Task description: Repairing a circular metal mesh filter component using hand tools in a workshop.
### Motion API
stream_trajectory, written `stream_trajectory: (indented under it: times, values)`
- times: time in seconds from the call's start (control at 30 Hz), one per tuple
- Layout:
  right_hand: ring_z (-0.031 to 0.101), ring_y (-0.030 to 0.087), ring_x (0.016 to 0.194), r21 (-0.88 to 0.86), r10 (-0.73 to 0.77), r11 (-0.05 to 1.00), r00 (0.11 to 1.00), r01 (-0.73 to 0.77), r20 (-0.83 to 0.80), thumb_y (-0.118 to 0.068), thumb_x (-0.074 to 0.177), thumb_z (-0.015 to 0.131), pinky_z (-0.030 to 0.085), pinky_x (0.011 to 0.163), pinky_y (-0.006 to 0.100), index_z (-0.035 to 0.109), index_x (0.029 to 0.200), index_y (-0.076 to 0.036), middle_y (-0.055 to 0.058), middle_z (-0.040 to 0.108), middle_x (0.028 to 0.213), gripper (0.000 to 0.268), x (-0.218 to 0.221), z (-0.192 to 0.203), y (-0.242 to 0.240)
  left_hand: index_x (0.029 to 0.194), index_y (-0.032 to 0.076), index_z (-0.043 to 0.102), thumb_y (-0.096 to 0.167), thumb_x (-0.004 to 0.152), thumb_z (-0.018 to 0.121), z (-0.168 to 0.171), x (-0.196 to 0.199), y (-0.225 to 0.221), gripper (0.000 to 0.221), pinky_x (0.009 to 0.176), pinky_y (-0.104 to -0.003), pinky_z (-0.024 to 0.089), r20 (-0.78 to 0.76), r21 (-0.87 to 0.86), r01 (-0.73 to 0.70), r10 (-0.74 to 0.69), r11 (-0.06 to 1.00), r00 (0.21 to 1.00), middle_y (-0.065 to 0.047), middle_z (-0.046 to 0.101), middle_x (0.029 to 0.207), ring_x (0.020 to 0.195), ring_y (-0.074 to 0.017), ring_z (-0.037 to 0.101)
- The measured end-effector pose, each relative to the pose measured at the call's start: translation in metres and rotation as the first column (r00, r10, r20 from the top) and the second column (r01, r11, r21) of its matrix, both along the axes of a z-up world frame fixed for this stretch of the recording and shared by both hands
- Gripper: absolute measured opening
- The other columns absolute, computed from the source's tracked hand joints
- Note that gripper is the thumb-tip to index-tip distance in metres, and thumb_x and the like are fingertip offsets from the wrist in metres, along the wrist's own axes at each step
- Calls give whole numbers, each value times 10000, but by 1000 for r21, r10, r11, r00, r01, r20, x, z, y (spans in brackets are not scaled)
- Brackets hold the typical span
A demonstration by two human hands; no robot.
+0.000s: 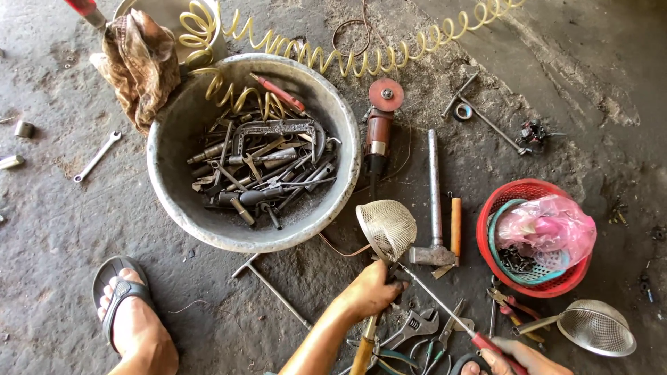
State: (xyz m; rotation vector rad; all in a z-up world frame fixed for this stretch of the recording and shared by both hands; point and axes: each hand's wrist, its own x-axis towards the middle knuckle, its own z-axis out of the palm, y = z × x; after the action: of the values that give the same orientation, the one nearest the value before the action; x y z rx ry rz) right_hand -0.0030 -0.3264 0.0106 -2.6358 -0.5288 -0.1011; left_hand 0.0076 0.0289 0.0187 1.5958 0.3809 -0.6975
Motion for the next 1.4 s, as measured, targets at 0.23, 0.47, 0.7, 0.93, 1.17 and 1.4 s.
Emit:
stream_trajectory:
  times: [0.23, 0.47, 0.7, 0.93, 1.17, 1.4]
  values:
    - [706, 90, 918, 146, 4, 989, 993, -22, 122, -292, 780, 781, 534, 843, 219, 715, 1006, -186, 18, 715, 901, 258, -3, 13, 16, 957, -36, 594, 271, 989, 611, 0, 0, -1, 309, 693, -440, 517, -71, -34, 10, -13, 999, 997, -145, 632, 870, 746, -219, 584]
    - [688, 157, 726, -3, -215, 975, 937, 223, -277, -212, 837, 855, 568, 699, 285, 803, 1017, -147, 81, 688, 754, 198, -1, -35, -42, 945, -27, 593, 222, 981, 614, -29, -4, -9, 253, 662, -388, 542, 66, 7, 30, -30, 1000, 997, -104, 662, 823, 721, -195, 641]
    - [665, 171, 698, 29, -249, 960, 896, 279, -367, -209, 812, 840, 547, 645, 298, 843, 1009, -123, 67, 707, 734, 215, 3, -11, -28, 952, -24, 564, 228, 962, 669, -30, -8, -7, 273, 482, -296, 481, -58, -290, -89, 75, 953, 995, -49, 626, 763, 572, -118, 563]
    - [716, 173, 857, 29, 164, 985, 974, -171, 155, -86, 647, 838, 582, 805, 308, 741, 1027, -164, 78, 693, 909, 400, -6, 35, 15, 1100, 78, 485, 13, 822, 705, -49, -13, -5, 361, 536, -288, 486, -298, -557, -379, 249, 739, 922, -77, 583, 822, 651, -142, 557]
    - [776, 161, 703, -359, -449, 883, 771, 303, -452, -251, 879, 796, 643, 685, 274, 814, 1182, -303, 52, 768, 766, 308, -10, 20, 4, 1035, 100, 468, 225, 897, 684, -77, -21, -6, 286, 533, -249, 394, -364, -797, -429, 229, 425, 903, -37, 544, 804, 678, -107, 494]
    - [718, 172, 776, -125, -202, 973, 978, 196, -40, -344, 855, 767, 584, 719, 305, 759, 1055, -272, 68, 716, 828, 213, -13, 40, 27, 999, 179, 528, 630, 926, 594, -43, -15, -8, 462, 541, -255, 345, -415, -742, -437, 163, 508, 895, -9, 525, 703, 642, -111, 468]
